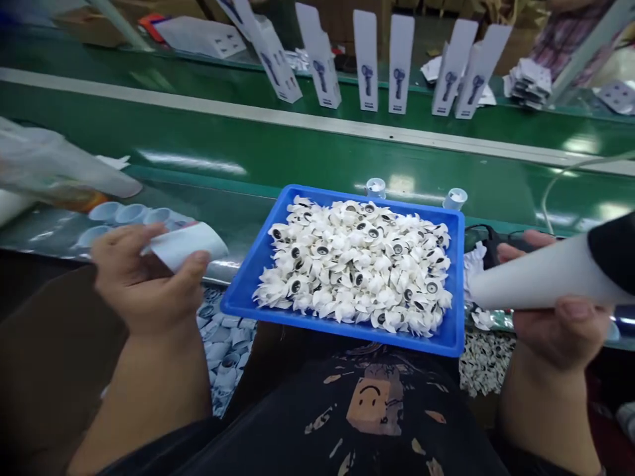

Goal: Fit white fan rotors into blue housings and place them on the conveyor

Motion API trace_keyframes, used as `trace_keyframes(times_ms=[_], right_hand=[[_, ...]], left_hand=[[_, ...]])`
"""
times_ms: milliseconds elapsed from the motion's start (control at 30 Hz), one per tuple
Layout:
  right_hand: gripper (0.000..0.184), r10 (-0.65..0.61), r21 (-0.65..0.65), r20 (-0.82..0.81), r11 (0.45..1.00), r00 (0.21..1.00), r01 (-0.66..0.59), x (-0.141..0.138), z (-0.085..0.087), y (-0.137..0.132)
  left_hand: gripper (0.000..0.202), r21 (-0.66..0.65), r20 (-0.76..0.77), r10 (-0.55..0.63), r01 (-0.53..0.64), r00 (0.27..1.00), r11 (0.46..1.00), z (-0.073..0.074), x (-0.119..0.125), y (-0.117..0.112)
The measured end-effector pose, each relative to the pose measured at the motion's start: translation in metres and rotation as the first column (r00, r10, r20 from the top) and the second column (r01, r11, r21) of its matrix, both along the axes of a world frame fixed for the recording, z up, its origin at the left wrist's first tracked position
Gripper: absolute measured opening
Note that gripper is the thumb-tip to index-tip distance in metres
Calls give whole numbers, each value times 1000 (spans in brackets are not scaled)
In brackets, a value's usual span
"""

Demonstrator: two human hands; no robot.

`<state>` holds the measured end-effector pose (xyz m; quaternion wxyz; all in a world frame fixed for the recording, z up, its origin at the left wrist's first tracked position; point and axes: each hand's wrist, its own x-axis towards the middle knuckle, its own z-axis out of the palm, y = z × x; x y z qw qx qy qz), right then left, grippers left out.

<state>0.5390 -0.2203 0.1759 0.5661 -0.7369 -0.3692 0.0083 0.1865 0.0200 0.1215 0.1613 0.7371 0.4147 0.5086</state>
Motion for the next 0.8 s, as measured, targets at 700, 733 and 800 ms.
trace_keyframes(times_ms=[700, 733, 800], right_hand=[[55, 493, -338, -377, 715, 784, -612, -48, 67, 43], [55, 490, -362, -367, 707, 790, -607, -50, 70, 45], [56, 468, -401, -359, 704, 807, -586, -58, 78, 51]], left_hand=[[11, -223, -31, -845, 821, 534, 526, 31, 149, -123], [11, -229, -32, -847, 821, 531, 523, 31, 149, -122], [12, -240, -35, -847, 818, 531, 523, 30, 150, -122]])
